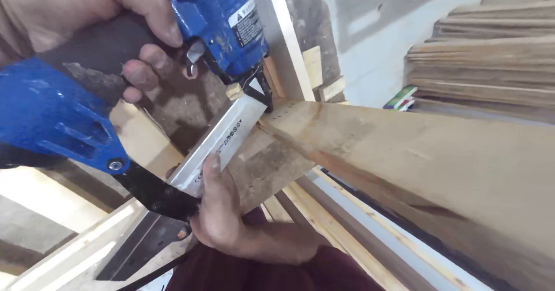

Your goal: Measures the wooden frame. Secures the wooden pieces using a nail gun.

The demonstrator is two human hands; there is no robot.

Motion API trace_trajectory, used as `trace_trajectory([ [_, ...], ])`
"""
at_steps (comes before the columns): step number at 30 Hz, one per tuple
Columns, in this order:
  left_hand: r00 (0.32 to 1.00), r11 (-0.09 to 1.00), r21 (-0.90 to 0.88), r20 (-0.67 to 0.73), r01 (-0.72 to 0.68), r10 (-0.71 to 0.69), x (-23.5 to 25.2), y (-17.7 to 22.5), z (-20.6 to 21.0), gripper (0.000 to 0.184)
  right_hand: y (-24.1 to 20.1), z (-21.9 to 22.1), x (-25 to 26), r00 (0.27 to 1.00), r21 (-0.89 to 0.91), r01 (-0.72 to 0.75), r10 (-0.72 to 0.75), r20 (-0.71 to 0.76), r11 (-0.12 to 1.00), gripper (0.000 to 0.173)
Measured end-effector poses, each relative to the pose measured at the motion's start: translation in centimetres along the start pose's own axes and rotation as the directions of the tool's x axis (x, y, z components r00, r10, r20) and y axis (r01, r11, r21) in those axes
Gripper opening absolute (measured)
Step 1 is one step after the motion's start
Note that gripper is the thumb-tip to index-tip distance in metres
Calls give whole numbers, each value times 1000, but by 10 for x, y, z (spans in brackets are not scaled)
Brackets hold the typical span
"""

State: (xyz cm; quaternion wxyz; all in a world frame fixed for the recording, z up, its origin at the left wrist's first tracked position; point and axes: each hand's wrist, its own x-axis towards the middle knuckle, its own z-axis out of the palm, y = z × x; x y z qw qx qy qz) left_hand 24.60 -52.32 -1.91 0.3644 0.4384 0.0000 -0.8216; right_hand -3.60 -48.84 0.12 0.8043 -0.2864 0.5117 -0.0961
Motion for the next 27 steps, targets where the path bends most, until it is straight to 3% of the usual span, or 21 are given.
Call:
trace_trajectory([
  [6, 998, 998, 37, -43, 48, -46, -2, 3, 8, 21, 2, 3, -3, 1000, 24, -12, 13, -27, 1000, 54],
  [9, 999, 999, -48, 45, 16, -13, -2, -3, -5, 19, 3, 1, -5, 1000, 9, 20, -20, 10, 1000, 53],
  [14, 989, 998, 20, -140, 53, -49, -13, -6, 14, 15, 5, 2, -10, 999, -6, 36, -36, 25, 999, 46],
  [16, 976, 995, 103, -216, 14, 8, -23, -6, 37, 18, 5, -7, -12, 999, -49, 13, -11, 35, 999, 47],
  [18, 950, 982, 110, -258, -154, 178, -51, -19, 66, 20, 5, -23, -25, 992, -86, -7, 17, 124, 996, 51],
  [20, 851, 884, 89, -242, -459, 466, -97, -50, 92, 19, 4, -32, -39, 940, -33, -62, 69, 333, 998, 55],
  [22, 681, 710, 41, -246, -703, 690, -141, -90, 119, 14, 0, -28, -53, 841, -55, -95, 109, 529, 994, 54],
  [24, 512, 539, 66, -233, -840, 827, -182, -134, 143, 26, -1, -21, -67, 774, -252, 121, 68, 630, 960, 51],
  [25, 428, 462, 119, -234, -879, 873, -200, -157, 157, 34, -1, -13, -79, 772, -357, 273, 18, 636, 893, 45],
  [27, 274, 358, 313, -283, -880, 919, -240, -208, 189, 47, -6, 4, -112, 728, -469, 473, -31, 685, 746, 51],
])
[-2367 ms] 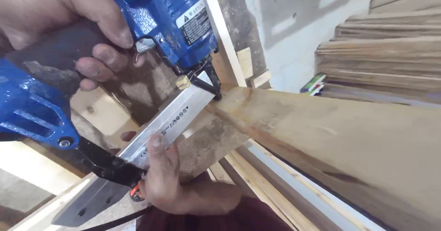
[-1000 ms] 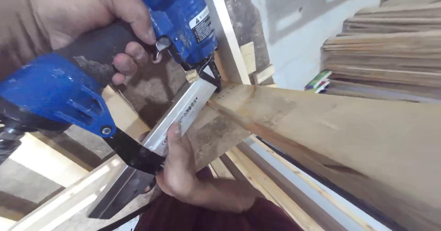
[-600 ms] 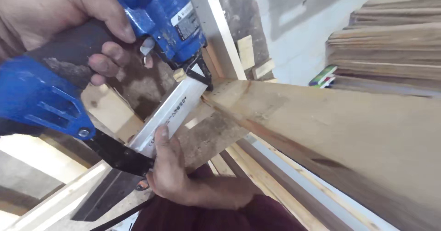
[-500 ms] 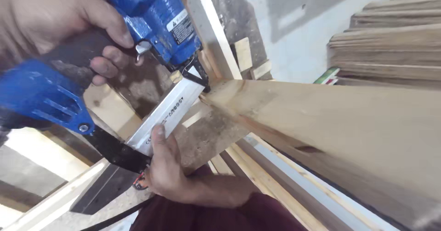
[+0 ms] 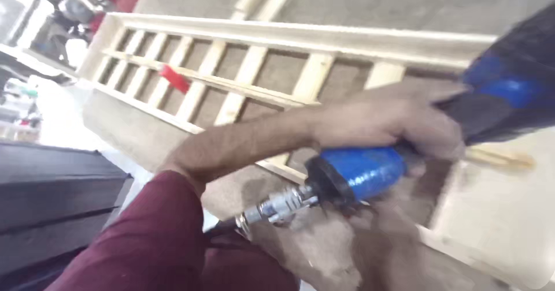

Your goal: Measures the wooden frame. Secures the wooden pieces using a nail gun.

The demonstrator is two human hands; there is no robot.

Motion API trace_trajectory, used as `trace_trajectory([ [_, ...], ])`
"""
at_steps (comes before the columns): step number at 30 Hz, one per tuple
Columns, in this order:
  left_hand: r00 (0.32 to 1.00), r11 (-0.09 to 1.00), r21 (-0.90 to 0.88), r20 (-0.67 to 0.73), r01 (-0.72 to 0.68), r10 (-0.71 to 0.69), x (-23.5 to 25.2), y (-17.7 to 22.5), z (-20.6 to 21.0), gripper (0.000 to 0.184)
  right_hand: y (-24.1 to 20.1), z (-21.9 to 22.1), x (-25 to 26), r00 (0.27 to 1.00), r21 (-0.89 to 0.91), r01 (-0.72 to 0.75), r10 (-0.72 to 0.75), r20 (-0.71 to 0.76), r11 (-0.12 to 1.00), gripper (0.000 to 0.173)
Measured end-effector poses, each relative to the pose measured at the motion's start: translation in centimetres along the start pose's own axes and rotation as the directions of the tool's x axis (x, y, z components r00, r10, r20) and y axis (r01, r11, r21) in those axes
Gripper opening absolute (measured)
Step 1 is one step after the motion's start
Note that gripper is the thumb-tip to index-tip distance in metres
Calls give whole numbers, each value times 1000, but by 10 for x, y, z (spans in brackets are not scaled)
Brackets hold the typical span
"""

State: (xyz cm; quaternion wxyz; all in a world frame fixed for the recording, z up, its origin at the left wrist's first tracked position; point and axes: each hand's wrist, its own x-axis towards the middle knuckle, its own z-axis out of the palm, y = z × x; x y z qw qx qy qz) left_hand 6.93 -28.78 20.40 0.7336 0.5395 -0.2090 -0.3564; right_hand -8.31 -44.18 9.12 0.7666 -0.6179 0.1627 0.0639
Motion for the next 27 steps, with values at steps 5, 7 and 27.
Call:
trace_trajectory([
  [5, 930, 753, 657, -275, -3, 244, -206, 41, 9, 77, -27, 95, -34, 795, 151, 393, -418, 439, 907, 43],
  [7, 874, 622, 782, -324, 33, 361, -284, 39, 5, 78, -27, 168, -56, 643, 157, 501, -488, 590, 851, 44],
  [27, 682, 793, 343, -721, 504, -122, -831, -82, -242, 41, 77, 663, -186, 532, -375, -140, 389, 752, 916, 24],
])
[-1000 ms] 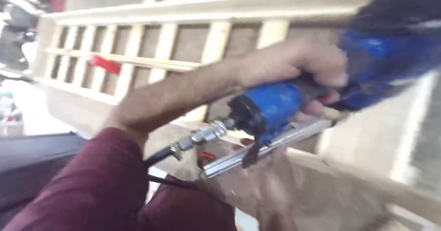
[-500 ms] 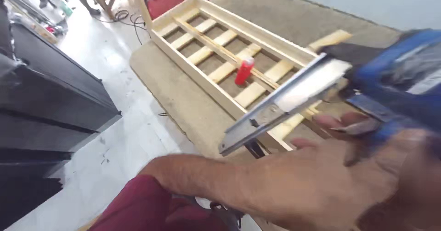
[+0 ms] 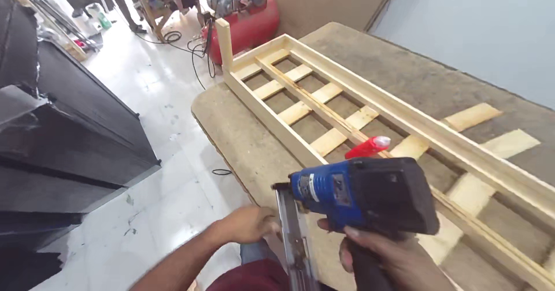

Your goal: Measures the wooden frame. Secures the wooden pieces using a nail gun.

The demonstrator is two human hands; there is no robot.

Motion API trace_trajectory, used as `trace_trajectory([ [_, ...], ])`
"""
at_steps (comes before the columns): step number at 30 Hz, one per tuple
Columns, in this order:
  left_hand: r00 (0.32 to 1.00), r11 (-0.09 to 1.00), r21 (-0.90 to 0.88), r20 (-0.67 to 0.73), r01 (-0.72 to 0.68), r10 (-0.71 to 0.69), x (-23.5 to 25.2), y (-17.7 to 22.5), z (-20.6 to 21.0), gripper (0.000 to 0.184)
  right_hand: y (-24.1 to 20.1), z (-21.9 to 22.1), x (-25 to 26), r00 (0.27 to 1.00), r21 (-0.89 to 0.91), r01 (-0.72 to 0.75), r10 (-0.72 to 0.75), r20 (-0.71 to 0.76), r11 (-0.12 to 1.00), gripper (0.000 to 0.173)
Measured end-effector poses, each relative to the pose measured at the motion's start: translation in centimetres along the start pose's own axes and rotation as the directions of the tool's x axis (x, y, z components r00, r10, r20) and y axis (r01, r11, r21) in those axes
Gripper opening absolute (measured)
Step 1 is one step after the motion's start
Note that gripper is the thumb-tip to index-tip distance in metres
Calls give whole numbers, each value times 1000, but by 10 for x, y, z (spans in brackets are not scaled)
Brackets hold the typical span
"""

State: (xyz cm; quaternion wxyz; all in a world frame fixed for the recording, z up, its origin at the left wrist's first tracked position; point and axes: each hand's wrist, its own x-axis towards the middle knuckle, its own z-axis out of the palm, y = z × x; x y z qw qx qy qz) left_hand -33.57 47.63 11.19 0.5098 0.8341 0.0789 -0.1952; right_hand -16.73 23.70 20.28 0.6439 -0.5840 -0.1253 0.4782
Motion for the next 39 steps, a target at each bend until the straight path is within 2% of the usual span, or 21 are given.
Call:
trace_trajectory([
  [2, 996, 958, -277, 27, -79, 90, 32, -39, 2, 45, -1, 6, 37, 1000, 11, 3, -3, 3, 1000, 24],
  [4, 989, 830, -542, -17, -133, 147, 58, -50, -16, 50, -19, 7, 82, 997, 35, 61, -63, 46, 997, 25],
  [6, 992, 683, -720, -92, -126, 86, 64, -48, -43, 44, -35, 12, 118, 992, 70, 96, -101, 78, 993, 26],
  [10, 960, 655, -703, -231, -277, 158, 91, -41, -157, 33, -103, 26, 202, 969, 76, 184, -194, 151, 980, 34],
  [13, 923, 590, -711, -319, -384, 216, 124, -37, -235, 32, -159, 24, 273, 971, -3, 134, -131, 201, 991, 43],
  [16, 891, 395, -799, -390, -453, 233, 179, -43, -305, 25, -207, 20, 363, 982, 50, 49, -57, 180, 998, 32],
  [19, 888, 204, -882, -363, -425, 283, 238, -65, -366, 27, -238, 16, 463, 996, 112, -42, 33, 82, 993, 31],
  [21, 917, 199, -917, -285, -345, 278, 276, -90, -403, 35, -252, 2, 537, 985, 107, -140, 128, 116, 984, 35],
  [23, 954, 205, -942, -225, -265, 199, 307, -114, -432, 32, -257, -11, 608, 959, 76, -263, 252, 129, 962, 36],
  [28, 997, 202, -979, -42, -27, -69, 355, -168, -482, 23, -211, -43, 752, 883, 71, -436, 411, 228, 897, 35],
  [30, 993, 199, -979, 21, 45, -119, 364, -184, -492, 27, -197, -42, 787, 862, 38, -466, 444, 244, 884, 32],
  [32, 983, 229, -969, 48, 89, -178, 369, -191, -499, 25, -185, -44, 815, 810, 48, -525, 481, 335, 850, 30],
  [35, 972, 258, -954, 96, 151, -214, 376, -193, -505, 24, -174, -46, 845, 773, 74, -554, 479, 417, 829, 23],
  [39, 979, 424, -898, 33, 118, -204, 382, -200, -504, 26, -164, -46, 869, 741, 128, -596, 481, 468, 793, 17],
])
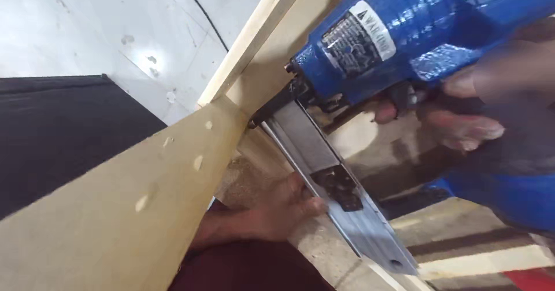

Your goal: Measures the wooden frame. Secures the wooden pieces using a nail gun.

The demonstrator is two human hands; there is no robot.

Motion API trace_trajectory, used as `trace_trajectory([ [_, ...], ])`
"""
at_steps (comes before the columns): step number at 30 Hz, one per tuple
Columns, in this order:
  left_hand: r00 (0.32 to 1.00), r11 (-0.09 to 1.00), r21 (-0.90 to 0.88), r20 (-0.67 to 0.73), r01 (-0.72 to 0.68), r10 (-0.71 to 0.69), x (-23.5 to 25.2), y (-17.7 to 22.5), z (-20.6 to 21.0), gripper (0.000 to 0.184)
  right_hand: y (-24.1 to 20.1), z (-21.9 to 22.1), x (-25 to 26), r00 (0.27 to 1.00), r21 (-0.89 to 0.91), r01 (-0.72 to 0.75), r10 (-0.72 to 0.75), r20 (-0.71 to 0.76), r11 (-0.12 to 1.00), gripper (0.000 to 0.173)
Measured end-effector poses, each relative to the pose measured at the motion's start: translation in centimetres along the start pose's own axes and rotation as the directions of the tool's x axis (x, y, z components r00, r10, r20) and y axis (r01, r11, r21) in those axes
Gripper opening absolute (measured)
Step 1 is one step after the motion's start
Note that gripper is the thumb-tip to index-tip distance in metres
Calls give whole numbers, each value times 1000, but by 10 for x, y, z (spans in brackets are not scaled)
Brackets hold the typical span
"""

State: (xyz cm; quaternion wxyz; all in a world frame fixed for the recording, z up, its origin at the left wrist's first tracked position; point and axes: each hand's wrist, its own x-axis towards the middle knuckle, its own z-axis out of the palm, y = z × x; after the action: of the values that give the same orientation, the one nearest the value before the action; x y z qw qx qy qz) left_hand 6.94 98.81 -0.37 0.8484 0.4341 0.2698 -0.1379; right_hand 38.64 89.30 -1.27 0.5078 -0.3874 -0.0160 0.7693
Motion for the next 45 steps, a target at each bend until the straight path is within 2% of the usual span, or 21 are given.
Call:
trace_trajectory([
  [1, 1000, 1000, 20, -11, -9, 9, 0, 0, 0, 28, 1, -7, 3, 999, 21, -20, 19, 51, 1000, 18],
  [3, 999, 999, 43, -20, -30, 31, 0, -1, -2, 30, 5, -14, 12, 998, 21, -49, 49, 36, 999, 21],
  [6, 998, 996, 77, -37, -53, 56, -1, -4, -3, 28, -17, -4, 24, 977, -125, -181, 193, 94, 975, 29],
  [8, 997, 994, 91, -34, -65, 68, -1, -5, -4, 27, -12, -6, 28, 982, -97, -158, 166, 86, 983, 25],
  [11, 998, 994, 97, -21, -56, 58, -1, -5, -5, 26, 9, -6, 29, 999, -57, -46, 46, 10, 997, 21],
  [13, 998, 994, 86, -25, -62, 65, -2, -7, -5, 26, 40, -4, 32, 968, -13, 233, -233, -95, 972, 22],
  [14, 997, 995, 72, -34, -72, 74, -1, -9, -4, 25, 47, -4, 34, 945, 0, 312, -311, -101, 950, 21],
  [15, 996, 995, 58, -41, -81, 84, -2, -11, -4, 25, 40, -6, 34, 960, 10, 276, -275, -51, 961, 21],
  [16, 995, 995, 53, -45, -90, 92, -2, -12, -4, 26, 19, 0, 33, 993, -31, 114, -114, -21, 993, 23],
  [18, 993, 994, 56, -67, -92, 95, -4, -14, -1, 25, -5, 3, 32, 992, -81, -125, 126, 0, 989, 24],
  [23, 992, 992, 70, -65, -103, 108, -5, -11, -3, 26, -7, 0, 25, 992, -112, -123, 125, 14, 986, 31],
  [26, 991, 984, 135, -62, -113, 122, -11, -3, -13, 32, -2, 14, 29, 997, -46, -47, 44, -62, 998, 26],
  [30, 990, 979, 171, -65, -116, 128, -17, -4, -20, 34, -12, 13, 39, 978, -52, -206, 208, 30, 977, 22],
  [31, 987, 977, 165, -60, -137, 148, -17, -6, -21, 35, -4, 12, 37, 988, -18, -155, 155, 16, 988, 21],
  [33, 983, 973, 157, -38, -172, 180, -13, -8, -25, 36, 22, 9, 36, 995, 36, 77, -74, -65, 996, 20],
  [35, 980, 970, 151, -27, -193, 199, -14, -10, -28, 42, 47, 17, 43, 901, -26, 362, -357, -245, 932, 13],
  [36, 977, 968, 144, -28, -207, 213, -14, -11, -29, 44, 48, 21, 45, 883, -44, 378, -375, -283, 925, 12],
  [39, 962, 958, 124, -58, -258, 266, -16, -17, -32, 46, 19, 26, 42, 980, 14, 43, -39, -196, 999, 23],
  [41, 950, 947, 119, -60, -299, 308, -15, -23, -32, 46, 18, 24, 43, 985, 23, 48, -44, -165, 999, 19],
  [43, 941, 937, 110, -29, -331, 336, -14, -26, -35, 44, 21, 27, 41, 976, 17, 80, -74, -205, 997, 17],
  [45, 941, 941, 90, -65, -326, 332, -18, -24, -34, 44, 26, 30, 39, 970, 79, 121, -101, -222, 990, 19],
])
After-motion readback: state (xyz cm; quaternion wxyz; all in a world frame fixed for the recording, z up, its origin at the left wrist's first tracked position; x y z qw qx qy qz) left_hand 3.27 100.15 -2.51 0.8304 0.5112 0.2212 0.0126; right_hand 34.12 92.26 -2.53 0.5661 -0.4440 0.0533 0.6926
